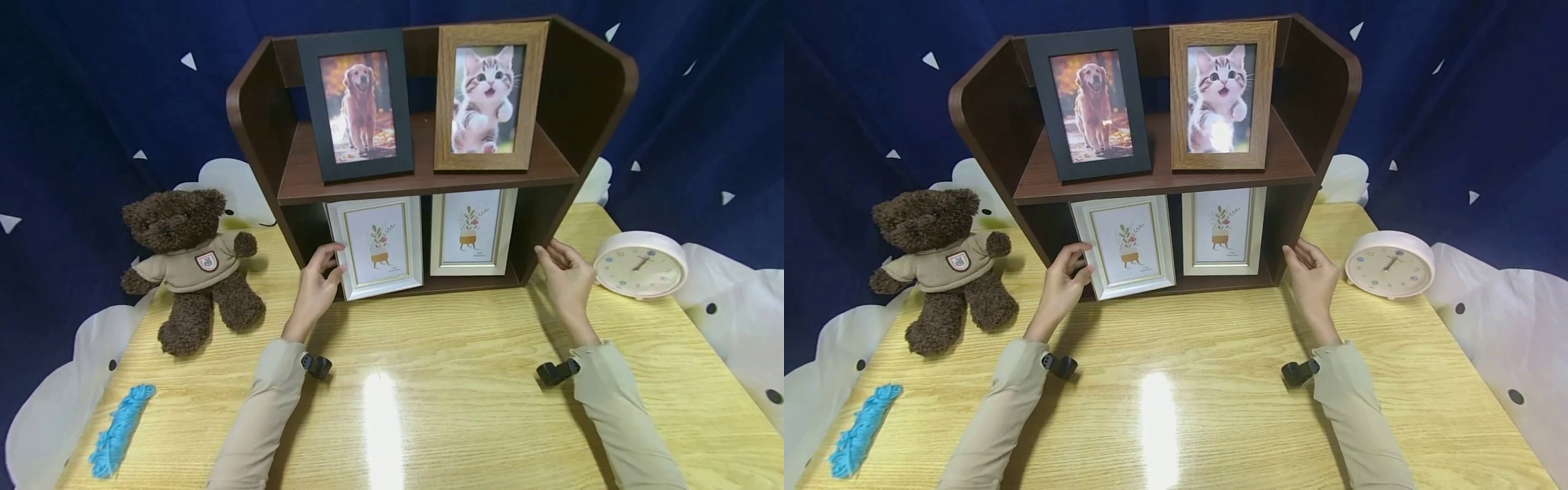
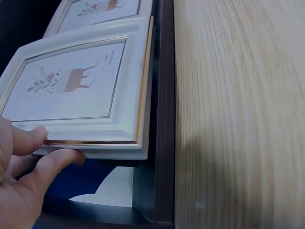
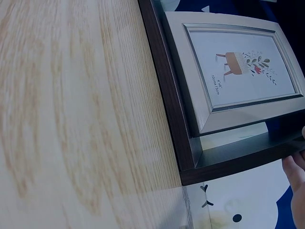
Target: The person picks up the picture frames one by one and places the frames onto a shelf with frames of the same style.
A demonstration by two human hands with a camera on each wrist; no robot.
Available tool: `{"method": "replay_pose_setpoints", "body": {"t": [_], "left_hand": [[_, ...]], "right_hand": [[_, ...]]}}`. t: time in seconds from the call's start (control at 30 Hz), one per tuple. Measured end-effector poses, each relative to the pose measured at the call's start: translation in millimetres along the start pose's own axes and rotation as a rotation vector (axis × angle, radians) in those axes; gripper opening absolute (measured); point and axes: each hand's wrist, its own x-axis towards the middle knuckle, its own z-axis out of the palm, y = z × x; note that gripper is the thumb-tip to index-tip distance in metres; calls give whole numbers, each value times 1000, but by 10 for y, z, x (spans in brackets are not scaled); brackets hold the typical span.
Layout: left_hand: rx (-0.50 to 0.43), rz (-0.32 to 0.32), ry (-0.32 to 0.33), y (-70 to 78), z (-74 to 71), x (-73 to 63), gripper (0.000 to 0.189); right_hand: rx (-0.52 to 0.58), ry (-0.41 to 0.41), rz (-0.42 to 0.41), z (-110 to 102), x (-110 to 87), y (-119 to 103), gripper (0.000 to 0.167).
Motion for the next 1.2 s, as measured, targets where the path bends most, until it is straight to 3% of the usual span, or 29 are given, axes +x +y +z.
{"method": "replay_pose_setpoints", "body": {"t": [0.17, 0.47, 1.2], "left_hand": [[37, 26, 14, -14, 27, 40, 33], [97, 15, 46, -25, 79, 85, 34], [151, -7, 69, -85, 158, 89, 39]], "right_hand": [[-3, -10, 11, -12, -3, -20, 32], [38, -21, 8, -27, -107, -320, 31], [35, -15, 16, -9, -124, -348, 31]]}}
